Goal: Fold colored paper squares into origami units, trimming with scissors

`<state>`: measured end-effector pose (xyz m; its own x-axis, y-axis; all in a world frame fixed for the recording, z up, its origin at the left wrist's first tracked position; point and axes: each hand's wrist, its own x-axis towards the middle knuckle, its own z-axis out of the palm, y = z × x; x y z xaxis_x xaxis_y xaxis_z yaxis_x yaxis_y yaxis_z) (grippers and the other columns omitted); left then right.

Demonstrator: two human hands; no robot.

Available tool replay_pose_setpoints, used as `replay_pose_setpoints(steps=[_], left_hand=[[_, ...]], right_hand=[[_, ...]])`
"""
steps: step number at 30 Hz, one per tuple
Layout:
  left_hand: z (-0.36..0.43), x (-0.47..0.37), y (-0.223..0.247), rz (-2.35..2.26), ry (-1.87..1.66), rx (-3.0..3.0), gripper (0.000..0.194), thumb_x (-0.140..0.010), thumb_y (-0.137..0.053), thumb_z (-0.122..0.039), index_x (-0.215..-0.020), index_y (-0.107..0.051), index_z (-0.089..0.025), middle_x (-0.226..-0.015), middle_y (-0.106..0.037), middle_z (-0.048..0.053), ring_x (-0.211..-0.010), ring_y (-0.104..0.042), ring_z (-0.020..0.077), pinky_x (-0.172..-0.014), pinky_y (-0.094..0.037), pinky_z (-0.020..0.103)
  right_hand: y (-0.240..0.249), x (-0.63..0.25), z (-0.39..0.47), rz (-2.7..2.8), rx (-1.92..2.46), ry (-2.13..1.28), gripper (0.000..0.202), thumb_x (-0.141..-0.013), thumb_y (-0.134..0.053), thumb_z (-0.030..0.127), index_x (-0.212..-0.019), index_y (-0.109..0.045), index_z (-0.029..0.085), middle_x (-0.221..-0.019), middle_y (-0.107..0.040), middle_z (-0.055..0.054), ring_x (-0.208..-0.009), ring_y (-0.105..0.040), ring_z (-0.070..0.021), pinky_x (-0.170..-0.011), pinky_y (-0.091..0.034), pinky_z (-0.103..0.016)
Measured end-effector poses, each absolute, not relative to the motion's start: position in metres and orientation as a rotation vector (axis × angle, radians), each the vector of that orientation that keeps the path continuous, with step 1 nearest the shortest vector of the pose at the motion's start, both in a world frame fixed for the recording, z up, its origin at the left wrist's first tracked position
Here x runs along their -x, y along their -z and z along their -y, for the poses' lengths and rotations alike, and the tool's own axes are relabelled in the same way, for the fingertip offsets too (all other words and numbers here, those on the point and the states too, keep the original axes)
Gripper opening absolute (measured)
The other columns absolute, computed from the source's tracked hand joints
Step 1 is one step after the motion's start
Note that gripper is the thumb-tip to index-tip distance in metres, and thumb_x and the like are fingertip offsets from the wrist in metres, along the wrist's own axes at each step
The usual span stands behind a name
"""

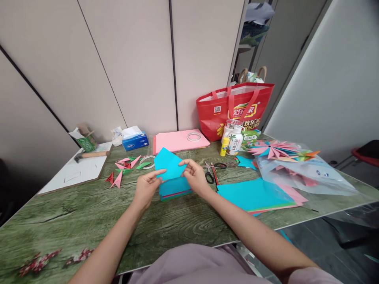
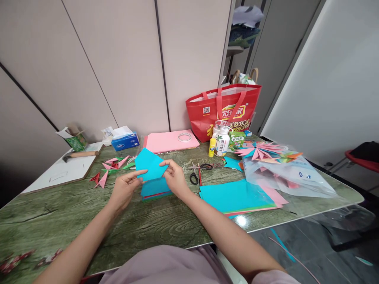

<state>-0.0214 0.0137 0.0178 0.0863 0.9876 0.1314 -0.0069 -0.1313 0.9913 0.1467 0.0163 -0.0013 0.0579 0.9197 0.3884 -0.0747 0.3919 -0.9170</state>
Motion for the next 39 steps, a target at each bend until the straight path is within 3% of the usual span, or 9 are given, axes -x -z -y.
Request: replay_pose_setpoints(steps=[3,7,14,18,22,24,28,33,39], left_hand=[[-0.016,0.025,-0.022,-1.124,-1.187,-1.367,0.030,-0.055,-0.067,-0.021,-0.084,-0.069,-0.013,-0.063,-0.064,0.001,-0.056,-0.061,0.0164,-0.056,-0.048,0.028],[-0.017,0.028,-0.024,-1.160,-1.176,-1.458,0.030,-0.056,-0.066,-0.020,-0.085,-0.069,-0.012,-0.057,-0.061,-0.001,-0.048,-0.054,0.0122,-0.052,-0.050,0.029],[-0.015,0.024,-0.023,-1.014,-1.411,-1.426,0.048,-0.062,-0.067,-0.027,-0.108,-0.059,-0.017,-0.107,-0.061,0.007,-0.084,-0.056,0.0180,-0.069,-0.047,0.026],[-0.010,0.017,-0.017,-0.979,-1.267,-1.370,0.051,-0.064,-0.066,-0.031,-0.112,-0.056,-0.018,-0.084,-0.062,0.002,-0.065,-0.053,0.0113,-0.063,-0.045,0.023],[-0.008,0.014,-0.016,-0.978,-1.258,-1.289,0.046,-0.065,-0.065,-0.029,-0.110,-0.058,-0.018,-0.051,-0.043,-0.007,-0.044,-0.036,0.0041,-0.047,-0.037,0.016],[-0.010,0.015,-0.018,-0.947,-1.292,-1.232,0.045,-0.064,-0.066,-0.028,-0.108,-0.058,-0.018,-0.049,-0.039,-0.008,-0.043,-0.034,0.0038,-0.044,-0.033,0.015],[-0.015,0.020,-0.019,-0.934,-1.287,-1.230,0.042,-0.063,-0.067,-0.027,-0.103,-0.060,-0.015,-0.060,-0.051,-0.003,-0.050,-0.043,0.0059,-0.050,-0.037,0.018],[-0.018,0.025,-0.017,-0.980,-1.190,-1.315,0.039,-0.063,-0.066,-0.028,-0.099,-0.063,-0.013,-0.067,-0.058,0.001,-0.053,-0.047,0.0083,-0.050,-0.036,0.020],[-0.016,0.025,-0.021,-0.929,-1.159,-1.287,0.040,-0.061,-0.068,-0.023,-0.099,-0.063,-0.013,-0.052,-0.044,-0.006,-0.045,-0.035,0.0045,-0.045,-0.028,0.017]], right_hand=[[-0.002,-0.151,-0.017,1.285,0.903,-0.864,0.021,-0.069,-0.041,0.019,-0.082,-0.058,0.017,-0.073,-0.057,0.000,-0.067,-0.052,-0.0119,-0.061,-0.046,-0.024],[0.000,-0.151,-0.018,1.380,0.953,-0.839,0.020,-0.069,-0.051,0.024,-0.084,-0.063,0.016,-0.082,-0.063,-0.003,-0.067,-0.053,-0.0131,-0.060,-0.043,-0.024],[0.003,-0.148,-0.017,1.323,0.949,-0.928,0.022,-0.065,-0.059,0.025,-0.084,-0.064,0.015,-0.076,-0.063,-0.003,-0.059,-0.051,-0.0105,-0.054,-0.041,-0.022],[0.005,-0.145,-0.015,1.224,0.965,-0.940,0.027,-0.064,-0.061,0.029,-0.086,-0.062,0.014,-0.069,-0.061,-0.002,-0.055,-0.050,-0.0097,-0.048,-0.040,-0.020],[0.005,-0.140,-0.012,1.295,0.942,-1.006,0.021,-0.066,-0.058,0.028,-0.082,-0.063,0.016,-0.067,-0.059,-0.001,-0.054,-0.050,-0.0096,-0.048,-0.043,-0.021],[0.004,-0.138,-0.011,1.334,0.897,-1.051,0.016,-0.068,-0.053,0.023,-0.079,-0.064,0.017,-0.070,-0.058,-0.001,-0.053,-0.049,-0.0086,-0.050,-0.046,-0.022],[0.002,-0.140,-0.010,1.467,0.817,-1.023,0.026,-0.064,-0.048,0.011,-0.080,-0.066,0.021,-0.083,-0.052,-0.002,-0.070,-0.052,-0.0108,-0.055,-0.049,-0.021],[0.002,-0.144,-0.009,1.575,0.815,-0.997,0.021,-0.062,-0.059,0.014,-0.081,-0.067,0.020,-0.103,-0.049,-0.004,-0.087,-0.054,-0.0150,-0.057,-0.049,-0.020],[0.007,-0.146,-0.011,1.668,0.909,-0.910,0.020,-0.058,-0.068,0.022,-0.078,-0.069,0.019,-0.092,-0.052,-0.005,-0.071,-0.054,-0.0122,-0.060,-0.049,-0.023]])
